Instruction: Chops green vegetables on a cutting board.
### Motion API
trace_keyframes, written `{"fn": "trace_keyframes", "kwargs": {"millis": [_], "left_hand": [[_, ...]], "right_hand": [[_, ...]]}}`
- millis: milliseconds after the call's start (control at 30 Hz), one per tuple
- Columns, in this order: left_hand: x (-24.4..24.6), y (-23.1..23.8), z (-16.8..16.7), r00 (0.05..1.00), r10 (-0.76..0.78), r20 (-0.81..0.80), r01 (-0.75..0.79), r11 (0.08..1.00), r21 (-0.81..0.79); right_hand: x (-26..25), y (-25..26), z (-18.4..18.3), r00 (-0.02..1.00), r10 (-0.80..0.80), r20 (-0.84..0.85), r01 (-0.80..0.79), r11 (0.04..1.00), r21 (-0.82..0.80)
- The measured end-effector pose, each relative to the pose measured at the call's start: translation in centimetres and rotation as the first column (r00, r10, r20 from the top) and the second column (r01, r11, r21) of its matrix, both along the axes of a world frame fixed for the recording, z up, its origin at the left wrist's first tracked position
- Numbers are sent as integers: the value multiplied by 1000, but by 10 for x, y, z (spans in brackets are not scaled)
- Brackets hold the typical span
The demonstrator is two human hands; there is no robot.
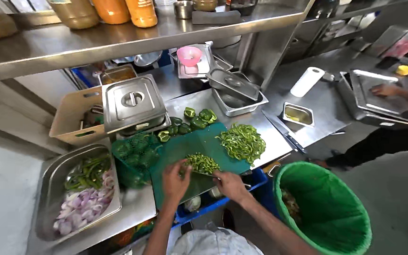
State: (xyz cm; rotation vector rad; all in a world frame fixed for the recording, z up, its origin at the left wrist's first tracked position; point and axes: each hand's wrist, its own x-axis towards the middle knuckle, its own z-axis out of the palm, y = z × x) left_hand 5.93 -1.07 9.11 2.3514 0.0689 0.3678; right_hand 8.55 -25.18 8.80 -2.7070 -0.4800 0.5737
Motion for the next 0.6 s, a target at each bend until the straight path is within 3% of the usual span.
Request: {"fn": "trace_keyframes", "kwargs": {"millis": [100,200,333,467,533,600], "left_hand": [[19,-22,3,936,-304,-177,343,899,273],[36,-38,2,857,-460,-231,512,810,286],[51,-29,10,848,-477,-232,526,813,251],[59,-10,12,861,-441,-255,498,834,238],[60,-5,11,895,-396,-207,438,870,228],[61,-3,17,911,-354,-211,391,904,173]], "right_hand": [[16,-3,17,999,31,41,-31,999,-8],[18,1,41,998,20,62,-20,1000,5],[20,-20,61,994,-2,110,3,1000,-12],[15,-78,80,994,-82,74,81,997,12],[8,-112,76,984,-155,88,145,984,106],[0,-142,58,947,-290,140,236,921,309]]}}
